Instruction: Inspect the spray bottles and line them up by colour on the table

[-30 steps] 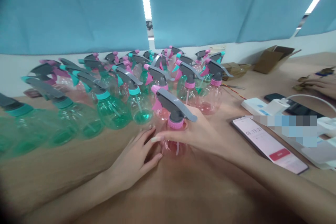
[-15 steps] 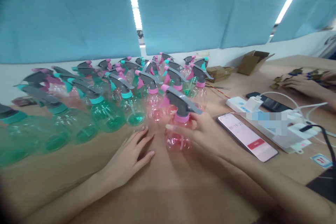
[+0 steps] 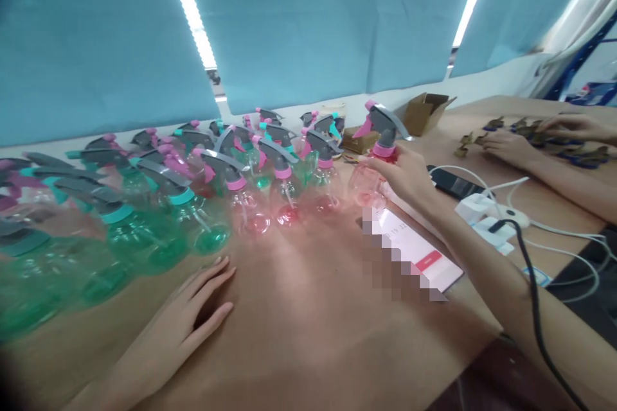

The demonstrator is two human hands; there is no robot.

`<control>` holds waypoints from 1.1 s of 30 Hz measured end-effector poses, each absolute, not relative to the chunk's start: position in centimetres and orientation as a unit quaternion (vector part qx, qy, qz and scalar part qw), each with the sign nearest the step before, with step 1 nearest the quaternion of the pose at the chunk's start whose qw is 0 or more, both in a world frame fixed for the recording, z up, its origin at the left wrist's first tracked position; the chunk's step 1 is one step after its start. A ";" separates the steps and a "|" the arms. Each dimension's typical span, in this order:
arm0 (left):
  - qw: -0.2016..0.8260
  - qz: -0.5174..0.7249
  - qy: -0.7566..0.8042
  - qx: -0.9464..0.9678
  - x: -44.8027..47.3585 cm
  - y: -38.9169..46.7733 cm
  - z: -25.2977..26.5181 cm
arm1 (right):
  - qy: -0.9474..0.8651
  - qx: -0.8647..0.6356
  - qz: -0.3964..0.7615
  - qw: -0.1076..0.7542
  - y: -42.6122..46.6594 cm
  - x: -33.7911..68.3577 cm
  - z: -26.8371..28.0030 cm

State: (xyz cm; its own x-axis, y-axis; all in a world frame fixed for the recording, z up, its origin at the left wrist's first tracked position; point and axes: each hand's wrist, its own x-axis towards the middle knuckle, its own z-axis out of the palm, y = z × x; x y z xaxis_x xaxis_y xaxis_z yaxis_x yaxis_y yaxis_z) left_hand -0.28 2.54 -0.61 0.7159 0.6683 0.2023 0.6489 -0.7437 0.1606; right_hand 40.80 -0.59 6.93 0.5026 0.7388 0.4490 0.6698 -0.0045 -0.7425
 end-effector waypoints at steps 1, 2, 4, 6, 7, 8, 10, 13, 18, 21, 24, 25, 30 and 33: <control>0.039 0.123 0.358 0.925 -0.3 2.6 -0.6 | -0.492 -0.714 0.023 0.498 -0.1 41.2 6.8; 0.038 0.124 0.360 0.924 -0.3 2.6 -0.5 | -0.489 -0.719 0.016 0.493 0.4 41.5 6.6; 0.036 0.127 0.363 0.922 -0.3 2.7 -0.5 | -0.487 -0.726 0.006 0.485 1.5 42.0 6.1; 0.032 0.130 0.365 0.921 -0.3 2.9 -0.6 | -0.486 -0.729 0.014 0.482 2.6 42.3 5.5; 0.029 0.133 0.364 0.921 -0.3 2.9 -0.6 | -0.487 -0.730 0.019 0.479 3.1 42.3 5.2; 0.026 0.134 0.363 0.922 -0.4 3.0 -0.7 | -0.489 -0.730 0.028 0.477 3.4 42.2 5.0; 0.021 0.138 0.360 0.922 -0.5 3.1 -0.7 | -0.496 -0.728 0.049 0.470 4.0 42.0 4.7; 0.017 0.136 0.360 0.923 -0.7 3.2 -0.8 | -0.499 -0.730 0.071 0.462 4.3 41.4 4.7; 0.015 0.144 0.355 0.924 -0.8 3.3 -0.9 | -0.491 -0.735 0.092 0.459 4.4 41.2 5.1; 0.019 0.153 0.358 0.921 -0.8 3.4 -1.0 | -0.487 -0.737 0.103 0.457 4.3 41.3 5.2; 0.015 0.158 0.355 0.921 -0.8 3.5 -1.1 | -0.483 -0.737 0.117 0.458 4.3 41.4 4.9; 0.014 0.157 0.354 0.922 -0.8 3.5 -1.1 | -0.483 -0.735 0.122 0.460 4.4 41.4 4.7; 0.014 0.152 0.355 0.922 -0.9 3.6 -1.2 | -0.486 -0.714 0.128 0.487 4.6 41.8 3.9; 0.016 0.147 0.356 0.923 -1.0 3.6 -1.3 | -0.489 -0.706 0.110 0.500 3.8 41.9 3.9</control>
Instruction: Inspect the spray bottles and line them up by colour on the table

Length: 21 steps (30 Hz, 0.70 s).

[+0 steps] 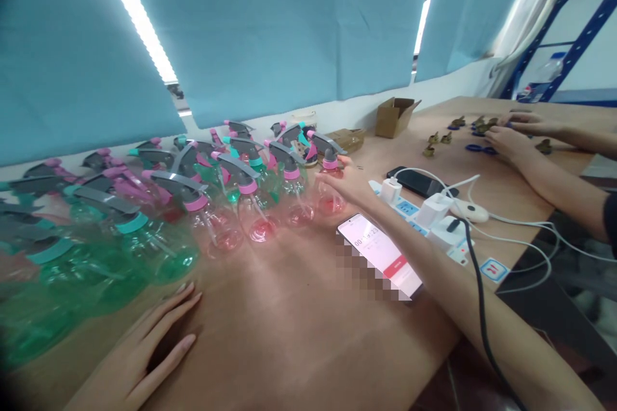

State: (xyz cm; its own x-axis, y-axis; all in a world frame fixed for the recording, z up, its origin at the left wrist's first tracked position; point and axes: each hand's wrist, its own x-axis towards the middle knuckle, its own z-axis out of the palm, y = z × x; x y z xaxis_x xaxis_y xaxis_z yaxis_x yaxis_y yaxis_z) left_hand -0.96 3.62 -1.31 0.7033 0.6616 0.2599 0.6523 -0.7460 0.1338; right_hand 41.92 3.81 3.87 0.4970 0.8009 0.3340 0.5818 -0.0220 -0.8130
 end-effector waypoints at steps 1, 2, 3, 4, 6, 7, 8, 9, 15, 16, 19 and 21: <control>0.016 0.144 0.357 0.923 -1.0 3.6 -1.3 | -0.486 -0.709 0.101 0.501 3.2 41.8 3.9; 0.015 0.140 0.357 0.923 -1.0 3.6 -1.4 | -0.480 -0.714 0.090 0.501 2.5 41.6 3.9; 0.013 0.138 0.359 0.923 -1.0 3.6 -1.4 | -0.472 -0.720 0.078 0.502 1.6 41.3 3.8; 0.010 0.137 0.361 0.922 -0.9 3.5 -1.3 | -0.467 -0.722 0.067 0.505 0.6 40.7 3.7; 0.007 0.137 0.364 0.921 -0.8 3.4 -1.2 | -0.473 -0.717 0.045 0.509 -1.5 39.1 3.4; 0.006 0.137 0.363 0.922 -0.8 3.3 -1.0 | -0.480 -0.712 0.037 0.512 -2.5 38.1 3.3; 0.007 0.136 0.363 0.922 -0.7 3.1 -0.9 | -0.494 -0.701 0.032 0.512 -3.3 37.0 3.2; 0.008 0.136 0.360 0.923 -0.6 3.0 -0.7 | -0.524 -0.682 0.021 0.510 -4.1 35.7 3.1; 0.043 0.141 0.360 0.921 -1.1 1.0 0.3 | -0.699 -0.584 0.153 0.383 -4.7 28.5 4.1; 0.052 0.139 0.360 0.921 -1.5 0.5 0.5 | -0.720 -0.564 0.176 0.365 -4.4 27.3 4.2; 0.073 0.152 0.369 0.914 -3.1 -1.0 1.3 | -0.778 -0.480 0.212 0.346 -3.1 23.4 4.1; 0.082 0.169 0.388 0.903 -4.7 -1.9 2.0 | -0.807 -0.435 0.219 0.334 -2.1 20.6 3.8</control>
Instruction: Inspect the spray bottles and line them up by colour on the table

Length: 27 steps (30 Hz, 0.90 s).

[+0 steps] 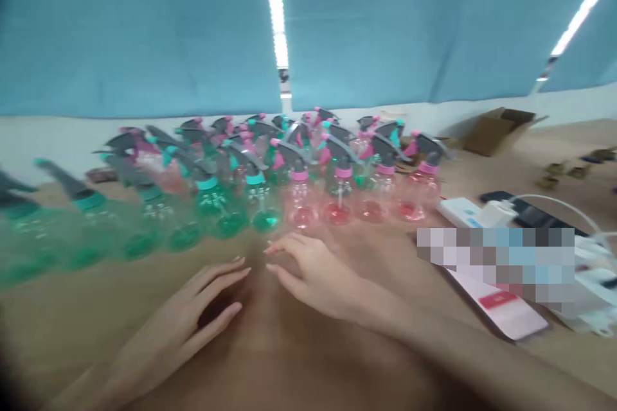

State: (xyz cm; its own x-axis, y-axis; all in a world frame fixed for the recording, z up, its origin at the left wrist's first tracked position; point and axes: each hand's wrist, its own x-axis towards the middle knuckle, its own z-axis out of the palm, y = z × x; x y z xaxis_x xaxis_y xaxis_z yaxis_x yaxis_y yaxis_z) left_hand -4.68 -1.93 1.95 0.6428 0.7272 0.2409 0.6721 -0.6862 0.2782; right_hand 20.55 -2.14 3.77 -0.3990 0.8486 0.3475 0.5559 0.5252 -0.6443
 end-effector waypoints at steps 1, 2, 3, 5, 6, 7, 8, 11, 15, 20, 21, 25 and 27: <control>0.088 0.176 0.401 0.894 -5.6 -2.3 2.3 | -0.819 -0.416 0.220 0.328 -1.7 19.0 3.6; 0.091 0.189 0.415 0.885 -6.5 -2.7 2.7 | -0.829 -0.398 0.220 0.325 -1.3 17.4 3.6; 0.096 0.199 0.432 0.874 -7.6 -3.0 3.1 | -0.838 -0.378 0.222 0.325 -0.8 15.8 3.5; 0.106 0.224 0.463 0.851 -9.9 -3.6 3.7 | -0.852 -0.338 0.231 0.327 -0.1 12.6 3.6; 0.114 0.234 0.478 0.839 -11.2 -3.8 3.9 | -0.856 -0.319 0.238 0.329 0.2 10.9 3.6; 0.122 0.246 0.492 0.826 -12.4 -4.0 3.9 | -0.859 -0.302 0.247 0.331 0.6 9.3 3.7; 0.128 0.263 0.505 0.812 -13.8 -4.1 3.9 | -0.861 -0.287 0.257 0.332 0.9 7.7 3.7; 0.152 0.328 0.541 0.759 -17.8 -4.2 3.6 | -0.855 -0.257 0.296 0.339 1.7 2.6 3.8; 0.162 0.422 0.591 0.668 -22.5 -4.0 3.5 | -0.829 -0.238 0.362 0.354 2.7 -4.4 3.7; 0.117 0.475 0.635 0.598 -26.3 -3.5 4.8 | -0.788 -0.243 0.421 0.378 4.0 -11.7 3.3; 0.102 0.486 0.641 0.585 -27.0 -3.3 5.0 | -0.780 -0.245 0.429 0.384 4.3 -12.8 3.2; 0.043 0.521 0.666 0.532 -29.4 -1.8 5.0 | -0.755 -0.251 0.459 0.396 4.9 -16.1 3.1; 0.024 0.528 0.678 0.511 -30.6 -0.6 4.6 | -0.746 -0.259 0.468 0.397 4.8 -17.0 3.2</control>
